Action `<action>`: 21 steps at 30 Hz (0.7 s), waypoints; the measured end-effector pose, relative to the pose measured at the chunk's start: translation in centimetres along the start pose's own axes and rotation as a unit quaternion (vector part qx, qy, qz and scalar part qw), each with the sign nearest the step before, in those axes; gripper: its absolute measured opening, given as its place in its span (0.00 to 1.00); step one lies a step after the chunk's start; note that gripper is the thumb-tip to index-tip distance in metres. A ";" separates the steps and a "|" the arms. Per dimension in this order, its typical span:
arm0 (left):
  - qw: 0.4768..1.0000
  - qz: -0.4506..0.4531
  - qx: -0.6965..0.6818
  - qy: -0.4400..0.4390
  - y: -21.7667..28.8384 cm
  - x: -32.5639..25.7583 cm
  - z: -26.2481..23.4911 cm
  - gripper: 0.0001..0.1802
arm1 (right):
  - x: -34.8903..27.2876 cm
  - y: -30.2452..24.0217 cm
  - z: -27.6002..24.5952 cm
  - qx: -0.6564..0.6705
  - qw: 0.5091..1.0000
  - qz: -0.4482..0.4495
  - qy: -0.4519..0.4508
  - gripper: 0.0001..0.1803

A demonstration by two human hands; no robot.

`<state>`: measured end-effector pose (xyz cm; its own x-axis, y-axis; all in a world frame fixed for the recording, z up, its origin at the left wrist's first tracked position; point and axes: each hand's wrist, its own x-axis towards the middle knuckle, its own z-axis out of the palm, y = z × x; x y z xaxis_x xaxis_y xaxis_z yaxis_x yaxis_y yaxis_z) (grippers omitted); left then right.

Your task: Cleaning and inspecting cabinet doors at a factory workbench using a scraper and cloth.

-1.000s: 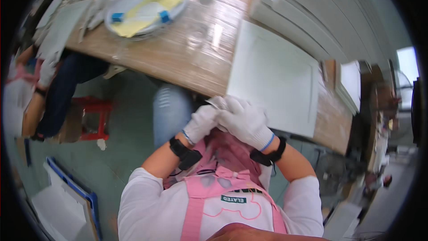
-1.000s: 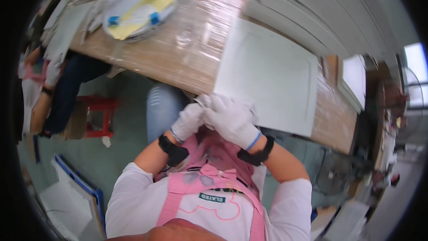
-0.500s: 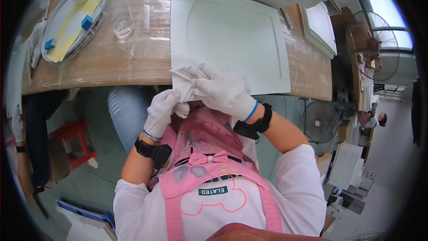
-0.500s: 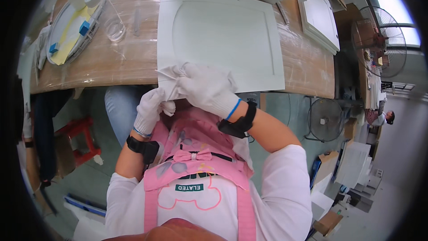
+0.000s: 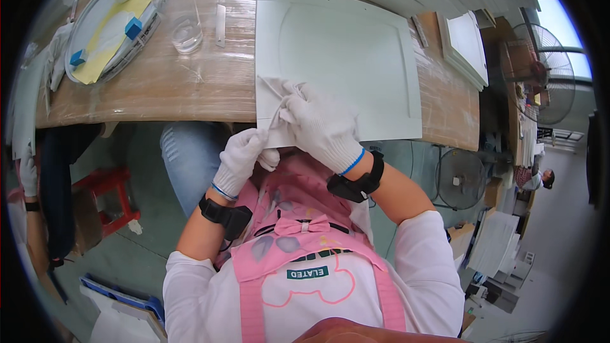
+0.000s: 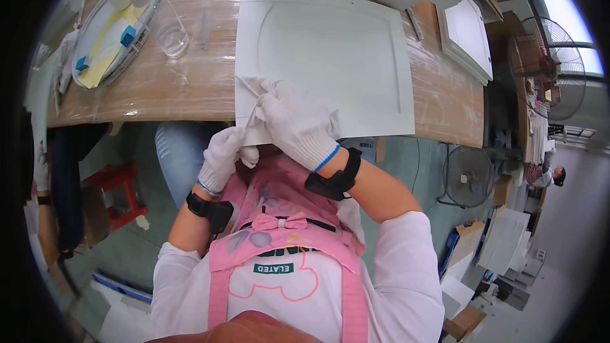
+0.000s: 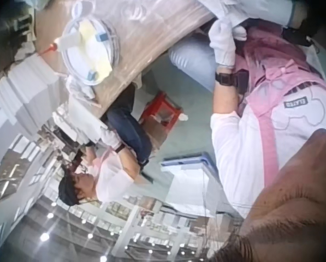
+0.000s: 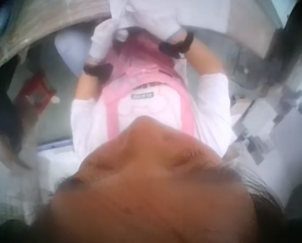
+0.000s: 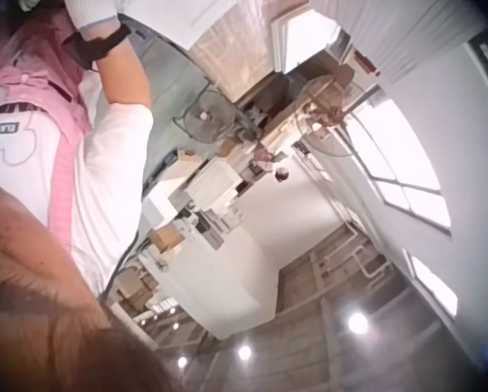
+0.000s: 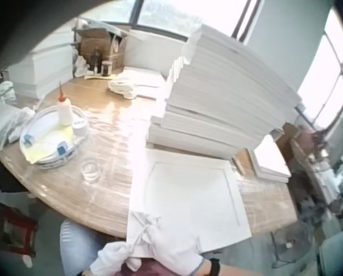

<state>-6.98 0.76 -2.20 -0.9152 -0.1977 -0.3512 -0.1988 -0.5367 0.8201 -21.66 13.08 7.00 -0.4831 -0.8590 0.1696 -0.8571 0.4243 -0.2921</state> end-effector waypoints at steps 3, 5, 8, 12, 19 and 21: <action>1.000 0.007 0.009 -0.003 0.1 0.1 0.2 0.22 | 0.9 -0.1 0.4 -0.025 0.998 -0.057 0.020 0.08; 1.000 0.011 0.004 -0.015 0.1 0.1 0.0 0.22 | 0.2 -1.6 -0.1 -0.046 0.994 -0.082 -0.061 0.10; 1.000 0.021 0.022 -0.004 0.2 -0.3 -0.2 0.23 | 1.6 -3.0 -0.2 0.054 0.994 -0.094 -0.010 0.10; 0.999 0.027 -0.030 -0.036 -1.0 0.0 -0.5 0.21 | 4.0 -0.7 4.0 0.192 0.980 -0.032 -0.040 0.11; 1.000 -0.002 0.015 -0.021 -0.7 0.3 -0.8 0.18 | 4.6 -2.3 1.1 0.091 0.995 -0.029 -0.040 0.14; 1.000 -0.002 0.025 -0.004 0.3 0.1 0.1 0.18 | 5.4 -1.8 0.6 0.032 0.997 -0.053 -0.043 0.13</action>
<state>-7.19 0.68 -1.96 -0.9171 -0.1899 -0.3505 -0.2188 -0.4953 0.8407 -22.57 7.54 7.90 -0.3703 -0.9209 0.1222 -0.8882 0.3124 -0.3369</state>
